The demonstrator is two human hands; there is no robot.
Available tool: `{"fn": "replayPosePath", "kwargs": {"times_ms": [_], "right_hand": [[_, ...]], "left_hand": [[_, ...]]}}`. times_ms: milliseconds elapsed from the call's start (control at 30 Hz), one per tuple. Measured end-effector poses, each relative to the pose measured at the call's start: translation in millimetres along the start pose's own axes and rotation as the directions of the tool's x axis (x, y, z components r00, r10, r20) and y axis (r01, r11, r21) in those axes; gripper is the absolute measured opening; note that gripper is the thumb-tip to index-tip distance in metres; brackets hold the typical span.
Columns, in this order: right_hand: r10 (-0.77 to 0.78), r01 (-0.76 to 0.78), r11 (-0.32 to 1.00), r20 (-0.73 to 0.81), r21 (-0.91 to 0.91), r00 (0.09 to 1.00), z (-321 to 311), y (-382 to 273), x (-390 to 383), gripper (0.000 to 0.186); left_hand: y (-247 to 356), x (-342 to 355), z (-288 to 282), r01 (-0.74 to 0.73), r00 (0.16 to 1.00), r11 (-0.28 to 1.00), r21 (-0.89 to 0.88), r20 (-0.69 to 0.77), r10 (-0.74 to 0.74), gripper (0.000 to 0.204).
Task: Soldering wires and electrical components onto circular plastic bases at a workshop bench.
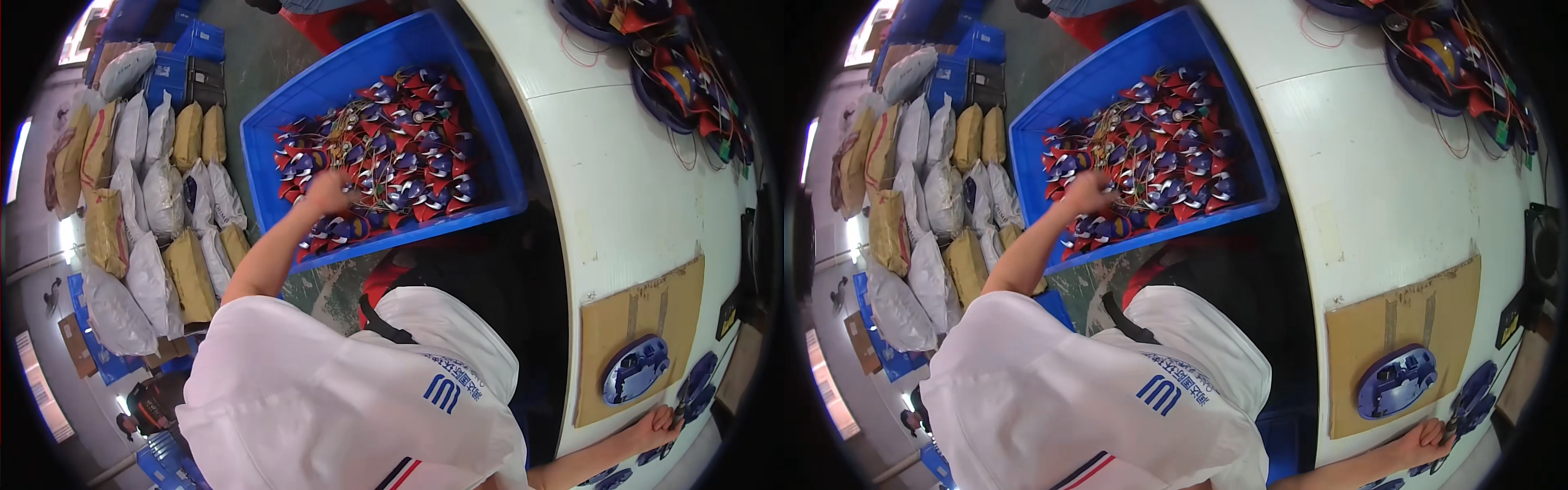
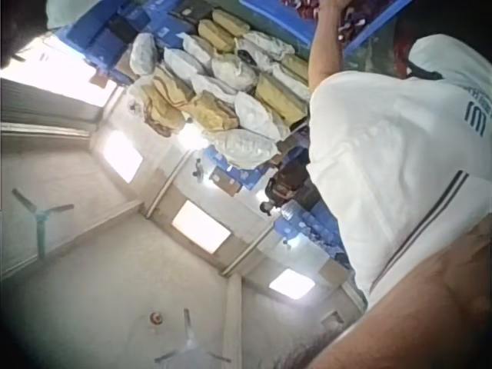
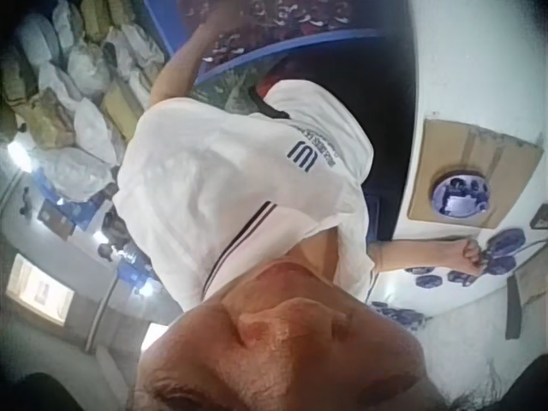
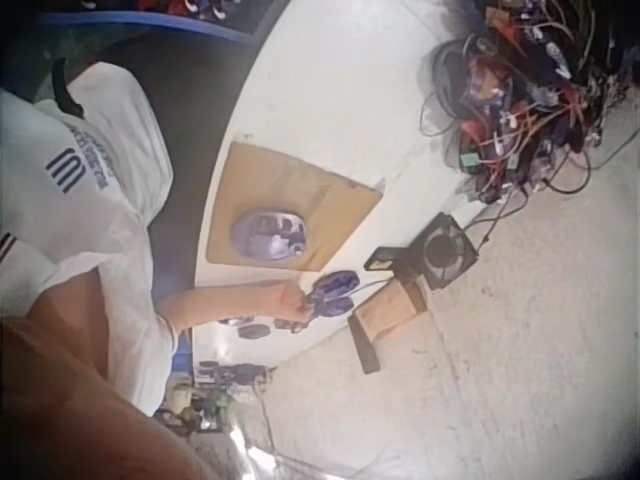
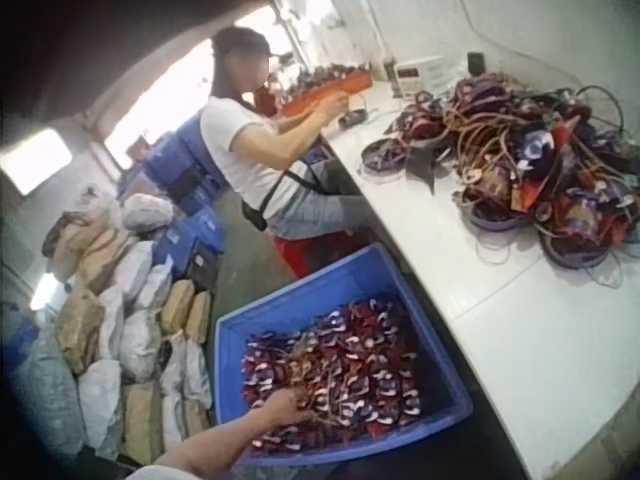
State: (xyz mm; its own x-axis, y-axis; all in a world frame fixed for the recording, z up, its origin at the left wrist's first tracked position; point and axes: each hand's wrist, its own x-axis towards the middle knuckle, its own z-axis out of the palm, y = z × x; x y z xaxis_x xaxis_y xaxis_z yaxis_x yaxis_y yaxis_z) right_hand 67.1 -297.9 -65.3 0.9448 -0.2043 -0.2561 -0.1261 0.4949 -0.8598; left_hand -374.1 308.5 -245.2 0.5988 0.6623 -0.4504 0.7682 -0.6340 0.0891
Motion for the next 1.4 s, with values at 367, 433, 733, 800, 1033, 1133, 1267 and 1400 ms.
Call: {"fn": "replayPosePath", "kwargs": {"times_ms": [367,433,733,800,1033,1133,1267,1400], "right_hand": [[0.021,-0.023,0.995,0.019,0.096,1.000,8.1,2.4,-23.2,0.026],[-0.003,0.005,0.995,-0.016,0.100,1.000,8.6,-2.2,-31.9,0.023],[-0.076,0.098,0.982,-0.137,0.159,0.988,28.9,13.3,-34.1,0.014],[-0.104,0.128,0.975,-0.133,0.183,0.986,25.7,12.1,-34.5,0.014],[-0.163,0.178,0.965,-0.093,0.190,0.982,18.5,12.6,-29.5,0.011],[-0.180,0.197,0.961,-0.101,0.192,0.978,19.8,8.1,-31.6,0.010],[-0.172,0.193,0.959,-0.115,0.208,0.978,20.8,6.2,-31.0,0.010],[-0.124,0.153,0.955,-0.127,0.255,0.984,19.6,1.6,-32.2,0.010]], "left_hand": [[70.0,-19.2,-64.5,-0.037,0.876,0.817,0.576,0.412,-0.251,0.055],[57.0,-15.7,-118.8,0.034,0.863,0.990,0.137,0.495,-0.098,0.069],[183.0,-74.5,-310.2,-0.428,0.819,0.130,-0.894,-0.323,0.474,0.072],[245.4,-71.9,-325.4,-0.475,0.730,0.131,-0.870,-0.306,0.611,0.078],[424.2,-51.0,-353.3,-0.827,0.162,-0.004,-0.562,-0.246,0.956,0.058],[450.9,-48.5,-343.0,-0.846,0.272,0.210,-0.491,-0.058,0.961,0.053],[462.2,-23.8,-317.9,-0.887,0.383,0.386,-0.254,0.063,0.922,0.046],[449.2,-7.8,-275.4,-0.927,0.245,0.278,0.252,-0.154,0.957,0.031]]}}
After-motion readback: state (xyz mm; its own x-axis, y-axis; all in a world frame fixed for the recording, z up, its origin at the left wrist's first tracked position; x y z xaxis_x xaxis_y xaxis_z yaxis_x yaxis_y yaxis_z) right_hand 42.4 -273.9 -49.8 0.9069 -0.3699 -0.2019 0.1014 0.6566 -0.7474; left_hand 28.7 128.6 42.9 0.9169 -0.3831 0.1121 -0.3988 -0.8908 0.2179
